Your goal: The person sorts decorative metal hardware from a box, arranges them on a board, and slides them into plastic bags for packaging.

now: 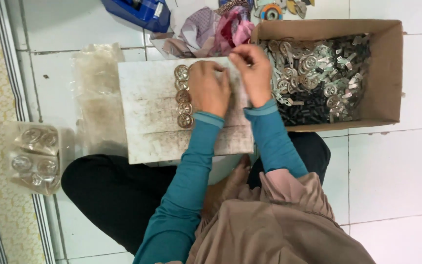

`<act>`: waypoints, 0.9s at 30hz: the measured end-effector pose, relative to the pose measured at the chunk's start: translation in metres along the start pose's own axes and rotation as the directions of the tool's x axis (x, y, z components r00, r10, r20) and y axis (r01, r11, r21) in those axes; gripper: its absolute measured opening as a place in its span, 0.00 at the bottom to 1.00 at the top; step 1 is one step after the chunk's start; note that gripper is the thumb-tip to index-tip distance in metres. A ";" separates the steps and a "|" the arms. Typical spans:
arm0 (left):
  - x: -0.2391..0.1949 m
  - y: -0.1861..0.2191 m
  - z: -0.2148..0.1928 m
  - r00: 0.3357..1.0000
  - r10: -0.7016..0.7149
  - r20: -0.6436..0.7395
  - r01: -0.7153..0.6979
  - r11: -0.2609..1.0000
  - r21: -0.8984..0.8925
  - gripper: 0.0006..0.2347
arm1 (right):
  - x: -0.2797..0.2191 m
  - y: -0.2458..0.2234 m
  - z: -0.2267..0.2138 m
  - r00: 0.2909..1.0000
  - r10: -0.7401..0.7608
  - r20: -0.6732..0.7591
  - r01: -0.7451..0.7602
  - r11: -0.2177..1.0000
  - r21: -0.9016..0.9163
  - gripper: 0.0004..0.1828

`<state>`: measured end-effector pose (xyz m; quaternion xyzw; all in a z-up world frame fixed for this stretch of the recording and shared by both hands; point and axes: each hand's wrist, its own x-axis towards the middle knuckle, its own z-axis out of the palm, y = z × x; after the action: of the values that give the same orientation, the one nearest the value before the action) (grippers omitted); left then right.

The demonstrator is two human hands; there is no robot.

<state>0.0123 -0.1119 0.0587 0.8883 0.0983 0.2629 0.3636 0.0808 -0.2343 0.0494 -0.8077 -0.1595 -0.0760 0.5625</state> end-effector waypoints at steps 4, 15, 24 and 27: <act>-0.014 0.064 0.090 0.981 0.111 0.158 -0.055 0.946 -0.320 0.04 | 0.001 0.049 -0.097 0.985 0.101 -0.140 -0.095 0.994 0.046 0.05; -0.093 0.021 0.310 0.683 0.151 0.714 -0.277 0.959 0.062 0.18 | -0.056 0.271 -0.213 0.888 0.449 -0.094 -0.437 0.764 -0.476 0.21; -0.070 0.031 0.268 0.645 0.099 0.758 -0.096 0.994 -0.048 0.14 | -0.051 0.247 -0.195 0.810 0.586 -0.025 -0.518 0.694 -0.500 0.20; -0.072 0.031 0.274 0.655 0.044 0.754 0.040 0.995 -0.092 0.17 | -0.051 0.227 -0.189 0.810 0.586 0.026 -0.527 0.747 -0.406 0.31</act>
<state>0.0984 -0.3233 -0.1117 0.8979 -0.0759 -0.1249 0.4152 0.1211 -0.4911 -0.0993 -0.9146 0.0646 0.1277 0.3783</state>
